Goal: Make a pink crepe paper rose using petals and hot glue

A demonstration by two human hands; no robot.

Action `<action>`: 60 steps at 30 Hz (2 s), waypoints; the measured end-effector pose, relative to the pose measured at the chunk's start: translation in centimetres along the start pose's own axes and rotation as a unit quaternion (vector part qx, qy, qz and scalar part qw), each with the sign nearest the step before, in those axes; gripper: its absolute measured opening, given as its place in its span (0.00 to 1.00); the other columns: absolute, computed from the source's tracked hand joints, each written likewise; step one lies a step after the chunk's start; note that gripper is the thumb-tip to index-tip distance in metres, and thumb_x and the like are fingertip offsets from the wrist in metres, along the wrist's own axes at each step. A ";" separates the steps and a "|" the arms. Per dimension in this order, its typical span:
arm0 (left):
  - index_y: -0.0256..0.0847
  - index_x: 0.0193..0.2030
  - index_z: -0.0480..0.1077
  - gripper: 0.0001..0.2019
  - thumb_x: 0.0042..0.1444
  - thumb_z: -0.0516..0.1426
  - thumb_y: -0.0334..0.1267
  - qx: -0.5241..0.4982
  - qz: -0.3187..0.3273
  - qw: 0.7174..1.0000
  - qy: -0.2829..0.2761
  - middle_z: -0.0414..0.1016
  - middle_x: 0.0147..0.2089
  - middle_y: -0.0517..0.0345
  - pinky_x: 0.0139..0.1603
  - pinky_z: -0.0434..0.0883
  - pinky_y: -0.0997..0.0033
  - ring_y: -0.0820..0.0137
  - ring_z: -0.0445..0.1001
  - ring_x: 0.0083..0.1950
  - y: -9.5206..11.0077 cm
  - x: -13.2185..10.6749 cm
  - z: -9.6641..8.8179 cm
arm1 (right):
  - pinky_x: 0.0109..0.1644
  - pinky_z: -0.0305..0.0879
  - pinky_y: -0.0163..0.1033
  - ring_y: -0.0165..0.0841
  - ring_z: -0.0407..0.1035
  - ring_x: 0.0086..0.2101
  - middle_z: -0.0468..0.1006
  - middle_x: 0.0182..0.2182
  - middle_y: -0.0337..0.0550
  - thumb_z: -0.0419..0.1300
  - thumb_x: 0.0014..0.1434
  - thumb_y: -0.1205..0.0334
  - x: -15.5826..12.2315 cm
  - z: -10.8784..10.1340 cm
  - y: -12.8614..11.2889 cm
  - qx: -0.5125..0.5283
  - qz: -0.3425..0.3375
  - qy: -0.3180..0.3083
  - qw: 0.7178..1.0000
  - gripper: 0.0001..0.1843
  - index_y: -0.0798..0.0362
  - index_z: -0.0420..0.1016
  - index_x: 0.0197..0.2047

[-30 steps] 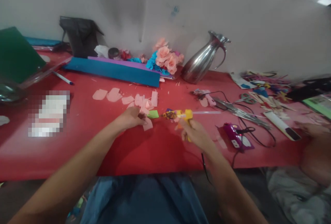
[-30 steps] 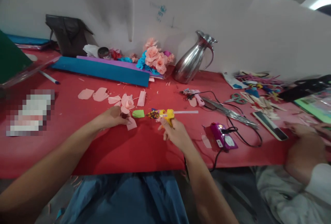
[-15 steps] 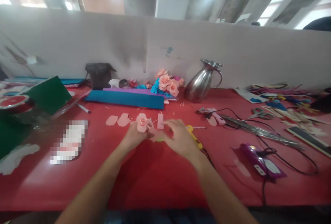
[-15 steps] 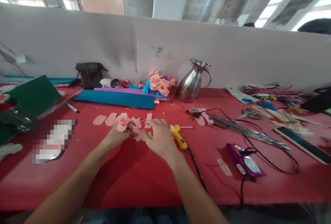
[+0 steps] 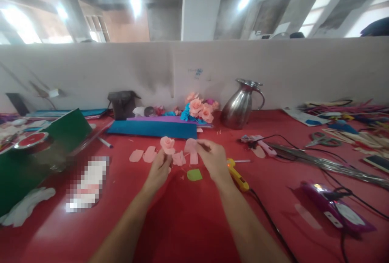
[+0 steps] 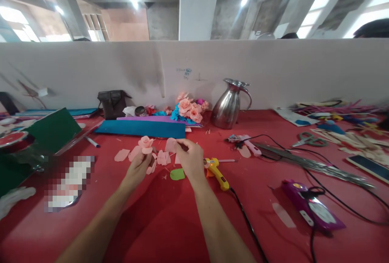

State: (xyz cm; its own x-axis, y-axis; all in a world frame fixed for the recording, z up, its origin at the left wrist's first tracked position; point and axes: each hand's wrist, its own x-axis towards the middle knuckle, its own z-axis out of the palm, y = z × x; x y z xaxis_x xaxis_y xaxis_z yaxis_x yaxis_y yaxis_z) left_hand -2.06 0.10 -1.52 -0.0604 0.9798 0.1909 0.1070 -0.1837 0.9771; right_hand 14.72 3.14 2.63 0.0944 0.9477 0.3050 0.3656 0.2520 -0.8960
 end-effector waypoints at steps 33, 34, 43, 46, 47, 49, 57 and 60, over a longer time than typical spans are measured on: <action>0.36 0.37 0.73 0.18 0.59 0.51 0.49 -0.162 -0.062 0.980 -0.099 0.77 0.39 0.50 0.46 0.71 0.66 0.64 0.74 0.44 -2.0 -0.6 2.4 | 0.31 0.72 0.36 0.35 0.76 0.29 0.80 0.28 0.41 0.61 0.53 0.54 -3.4 2.4 -1.7 0.229 0.059 0.011 0.972 0.10 0.52 0.73 0.31; 0.36 0.38 0.73 0.18 0.59 0.51 0.49 -0.160 -0.064 0.980 -0.100 0.77 0.39 0.49 0.46 0.71 0.66 0.64 0.74 0.44 -1.9 -0.6 2.4 | 0.32 0.73 0.36 0.35 0.76 0.29 0.80 0.28 0.41 0.61 0.54 0.54 -3.4 2.5 -1.7 0.232 0.054 0.009 0.971 0.09 0.52 0.73 0.32; 0.37 0.44 0.73 0.19 0.58 0.53 0.50 -0.160 -0.067 0.981 -0.093 0.77 0.40 0.50 0.46 0.70 0.66 0.64 0.74 0.44 -1.7 -0.6 2.5 | 0.33 0.73 0.38 0.35 0.76 0.30 0.80 0.29 0.41 0.59 0.55 0.55 -3.8 2.8 -1.6 0.237 0.044 -0.001 0.971 0.08 0.51 0.71 0.32; 0.38 0.45 0.73 0.19 0.57 0.53 0.50 -0.162 -0.070 0.980 -0.092 0.77 0.41 0.50 0.46 0.70 0.65 0.64 0.74 0.44 -1.8 -0.6 2.5 | 0.34 0.73 0.38 0.35 0.75 0.30 0.79 0.30 0.41 0.59 0.55 0.56 -3.9 2.9 -1.7 0.240 0.041 -0.002 0.970 0.08 0.51 0.70 0.32; 0.38 0.45 0.73 0.18 0.57 0.53 0.50 -0.168 -0.068 0.979 -0.091 0.77 0.41 0.50 0.46 0.70 0.65 0.64 0.74 0.44 -1.8 -0.6 2.5 | 0.34 0.73 0.37 0.35 0.75 0.30 0.79 0.29 0.41 0.59 0.55 0.55 -3.9 2.9 -1.7 0.244 0.041 -0.003 0.969 0.08 0.51 0.70 0.32; 0.38 0.45 0.73 0.17 0.57 0.54 0.48 -0.176 -0.063 0.978 -0.091 0.77 0.42 0.50 0.47 0.70 0.65 0.64 0.74 0.45 -1.9 -0.6 2.4 | 0.34 0.73 0.37 0.34 0.75 0.30 0.78 0.29 0.40 0.59 0.55 0.55 -4.1 3.0 -1.8 0.253 0.037 -0.007 0.967 0.08 0.51 0.70 0.32; 0.36 0.42 0.73 0.18 0.56 0.54 0.50 -0.105 -0.046 0.991 -0.069 0.77 0.40 0.48 0.46 0.70 0.64 0.63 0.74 0.43 -1.8 -0.6 2.1 | 0.31 0.70 0.35 0.32 0.72 0.28 0.76 0.27 0.38 0.53 0.56 0.59 -4.3 2.8 -1.9 0.226 0.031 -0.014 0.974 0.07 0.50 0.70 0.33; 0.36 0.40 0.73 0.17 0.56 0.54 0.49 -0.100 -0.037 0.992 -0.073 0.77 0.39 0.49 0.45 0.70 0.65 0.64 0.74 0.42 -1.7 -0.6 2.1 | 0.33 0.71 0.36 0.32 0.73 0.29 0.77 0.29 0.38 0.52 0.53 0.63 -4.2 2.9 -1.6 0.245 0.042 -0.025 0.968 0.07 0.50 0.70 0.34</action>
State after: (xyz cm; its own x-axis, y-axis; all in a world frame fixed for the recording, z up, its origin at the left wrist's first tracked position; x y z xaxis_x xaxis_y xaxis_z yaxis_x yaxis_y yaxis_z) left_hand -0.09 -0.01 -3.47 0.0846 0.9895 0.1172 -0.0924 -0.1094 0.9897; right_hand 11.03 -0.70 1.80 0.0547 0.9742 0.2191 -0.1253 0.2244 -0.9664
